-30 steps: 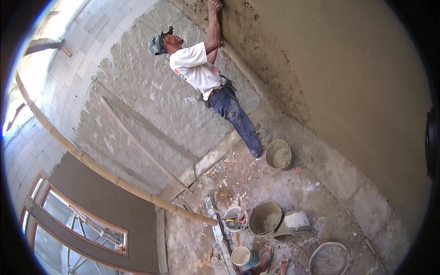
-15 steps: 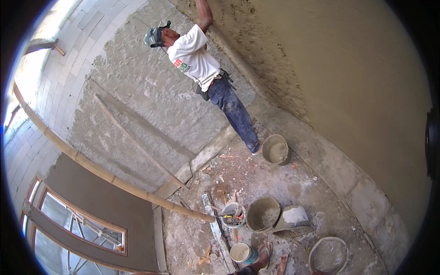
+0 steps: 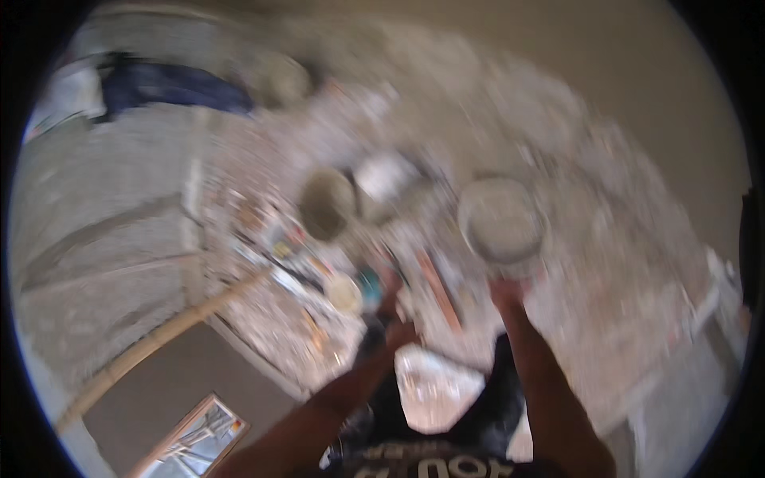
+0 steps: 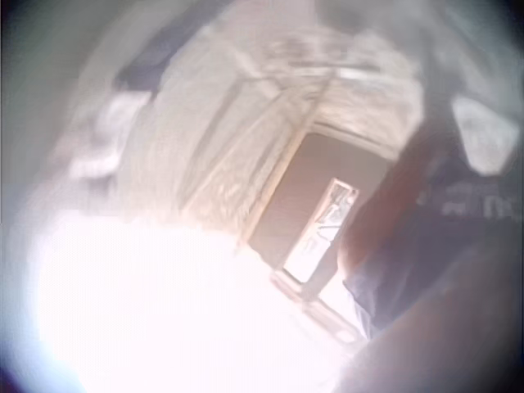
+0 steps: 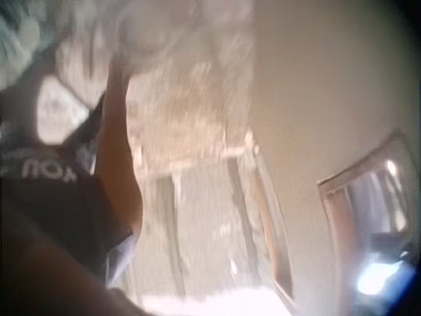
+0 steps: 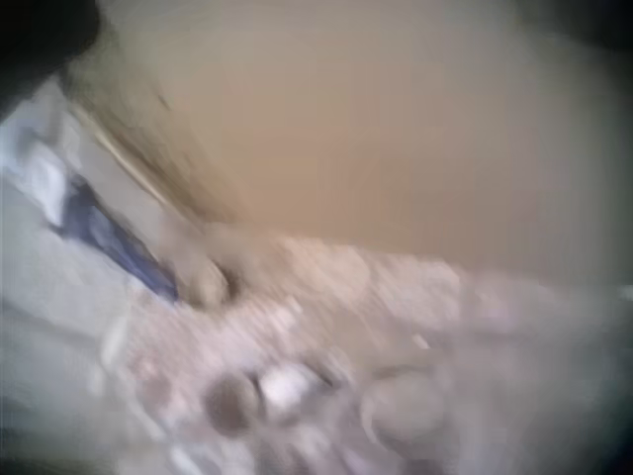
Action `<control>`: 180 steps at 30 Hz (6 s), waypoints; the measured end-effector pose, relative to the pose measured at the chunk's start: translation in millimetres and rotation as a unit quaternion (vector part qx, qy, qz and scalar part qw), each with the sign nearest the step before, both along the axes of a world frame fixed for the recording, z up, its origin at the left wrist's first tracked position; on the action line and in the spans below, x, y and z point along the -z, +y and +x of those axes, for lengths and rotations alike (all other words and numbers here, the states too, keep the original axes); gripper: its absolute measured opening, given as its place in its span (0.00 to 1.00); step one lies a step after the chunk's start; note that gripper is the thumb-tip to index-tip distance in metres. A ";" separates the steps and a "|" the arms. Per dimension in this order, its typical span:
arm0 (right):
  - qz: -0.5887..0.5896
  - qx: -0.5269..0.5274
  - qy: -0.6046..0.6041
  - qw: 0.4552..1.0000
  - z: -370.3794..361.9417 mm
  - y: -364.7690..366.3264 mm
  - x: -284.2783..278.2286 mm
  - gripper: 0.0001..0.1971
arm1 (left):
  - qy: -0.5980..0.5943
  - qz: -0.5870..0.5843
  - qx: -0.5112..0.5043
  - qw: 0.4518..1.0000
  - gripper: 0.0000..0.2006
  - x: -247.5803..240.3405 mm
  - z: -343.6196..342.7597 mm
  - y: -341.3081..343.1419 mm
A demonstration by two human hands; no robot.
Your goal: The person adjusts a water pump by handling the valves and pipes, pours water into the pump port, plugs in the power cord, and carries buckets across an active construction site to deliver mortar to other workers.
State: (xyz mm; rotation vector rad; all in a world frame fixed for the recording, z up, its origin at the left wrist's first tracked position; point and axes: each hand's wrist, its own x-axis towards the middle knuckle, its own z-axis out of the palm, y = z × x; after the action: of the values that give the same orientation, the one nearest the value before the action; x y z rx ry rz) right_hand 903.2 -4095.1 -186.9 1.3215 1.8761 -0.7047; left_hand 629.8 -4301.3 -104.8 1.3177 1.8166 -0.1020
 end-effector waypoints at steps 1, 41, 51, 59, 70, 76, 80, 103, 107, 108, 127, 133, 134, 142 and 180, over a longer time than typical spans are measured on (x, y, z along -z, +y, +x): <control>0.011 0.013 0.013 1.000 -24.2 17.9 -44.5 0.18 | -0.053 -0.029 -0.054 0.997 0.20 51.9 10.1 4.9; -0.036 -0.150 0.098 0.983 -47.6 22.6 -28.6 0.08 | -0.378 -0.161 -0.579 0.704 0.11 196.9 122.3 184.8; 0.058 -0.318 0.221 0.920 -12.3 139.2 -94.3 0.12 | -0.370 -0.022 -0.575 0.730 0.15 215.7 57.1 82.4; -0.005 -0.292 0.163 0.943 -68.7 146.7 -107.3 0.14 | -0.420 0.012 -0.881 0.217 0.52 131.8 -164.5 178.3; 0.006 -0.212 0.214 0.954 -100.2 148.1 -104.2 0.12 | -0.356 0.095 -0.900 0.233 0.27 173.6 -255.4 216.0; -0.088 -0.295 0.091 0.947 -118.7 159.3 -114.9 0.19 | -0.492 0.163 -0.831 0.204 0.21 43.0 -208.6 99.2; -0.069 -0.335 0.088 0.936 -140.2 171.7 -146.9 0.22 | -0.411 0.136 -0.853 0.291 0.23 -158.8 -228.0 72.5; -0.104 -0.210 0.205 0.951 -583.1 110.9 -136.7 0.31 | -0.291 0.308 -0.874 0.237 0.27 -404.2 -338.1 -140.3; -0.050 -0.112 0.276 0.953 -640.1 72.8 -115.1 0.35 | -0.269 0.287 -0.885 0.250 0.29 -401.0 -353.0 -164.0; -0.079 -0.094 0.270 0.955 -651.7 66.7 -113.6 0.36 | -0.277 0.285 -0.885 0.242 0.29 -400.8 -354.7 -169.8; -0.050 -0.166 0.595 0.785 -407.8 -45.5 -399.7 0.31 | -0.373 0.284 -0.849 0.244 0.24 -485.8 -288.7 -70.7; 0.131 -0.112 0.583 0.794 -262.2 -67.3 -485.2 0.35 | -0.613 0.256 -0.727 0.175 0.25 -461.5 -210.4 -8.8; 0.157 -0.109 0.577 0.794 -225.1 -71.4 -488.0 0.36 | -0.608 0.252 -0.720 0.221 0.24 -443.7 -187.9 -1.3; 0.216 -0.098 0.203 0.950 -59.3 -29.8 -593.9 0.33 | -0.530 -0.093 -0.793 0.285 0.16 -344.6 -54.1 99.4; 0.335 0.857 -0.159 0.357 636.1 -430.4 -471.7 0.37 | 0.240 0.001 0.127 0.962 0.22 -403.3 475.4 375.8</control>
State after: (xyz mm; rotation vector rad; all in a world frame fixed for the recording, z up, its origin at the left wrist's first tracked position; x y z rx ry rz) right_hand 1539.3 -4525.5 284.8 3.4154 -0.5118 -0.2909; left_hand 1105.3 -3925.5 298.5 1.6240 2.0255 -0.6050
